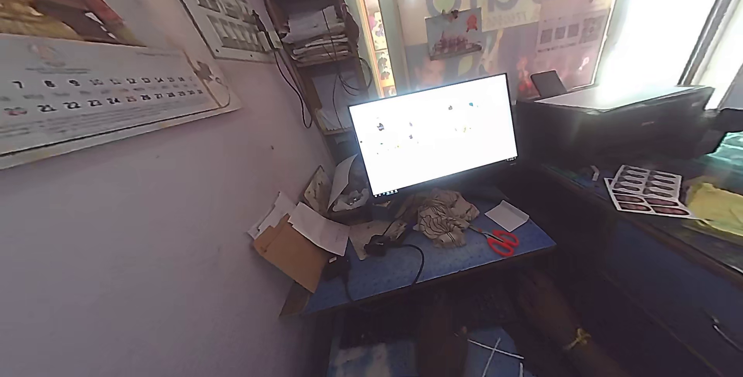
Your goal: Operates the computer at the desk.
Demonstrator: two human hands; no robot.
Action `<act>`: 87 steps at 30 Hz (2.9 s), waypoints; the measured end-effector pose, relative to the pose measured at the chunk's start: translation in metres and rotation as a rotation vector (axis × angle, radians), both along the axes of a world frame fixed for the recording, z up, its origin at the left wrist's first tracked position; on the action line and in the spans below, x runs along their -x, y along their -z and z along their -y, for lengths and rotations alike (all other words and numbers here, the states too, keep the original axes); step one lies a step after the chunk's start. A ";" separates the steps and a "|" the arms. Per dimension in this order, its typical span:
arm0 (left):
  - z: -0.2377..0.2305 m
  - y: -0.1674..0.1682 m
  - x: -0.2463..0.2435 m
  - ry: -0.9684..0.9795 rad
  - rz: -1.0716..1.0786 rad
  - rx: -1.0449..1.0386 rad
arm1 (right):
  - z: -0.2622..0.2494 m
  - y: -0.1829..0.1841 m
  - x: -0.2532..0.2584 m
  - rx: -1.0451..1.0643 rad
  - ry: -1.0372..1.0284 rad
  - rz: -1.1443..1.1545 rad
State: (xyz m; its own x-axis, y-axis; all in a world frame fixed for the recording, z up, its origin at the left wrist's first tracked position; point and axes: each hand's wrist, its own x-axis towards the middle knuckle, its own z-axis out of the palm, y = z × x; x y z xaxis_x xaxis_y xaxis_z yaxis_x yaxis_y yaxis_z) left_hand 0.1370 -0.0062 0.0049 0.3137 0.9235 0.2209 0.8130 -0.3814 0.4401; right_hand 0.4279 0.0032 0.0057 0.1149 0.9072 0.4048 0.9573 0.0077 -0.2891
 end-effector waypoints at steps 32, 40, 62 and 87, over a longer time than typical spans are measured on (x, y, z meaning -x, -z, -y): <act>-0.003 0.000 0.001 0.107 0.165 -0.126 | 0.006 -0.009 0.002 0.109 0.036 0.001; -0.010 0.020 0.002 0.135 0.190 -0.299 | 0.004 -0.006 0.000 0.108 0.043 -0.012; -0.012 0.012 -0.005 0.105 -0.067 -0.137 | 0.006 -0.009 0.003 0.179 0.052 -0.017; -0.016 0.014 -0.003 0.160 -0.026 -0.094 | 0.006 -0.013 0.002 0.209 0.068 -0.077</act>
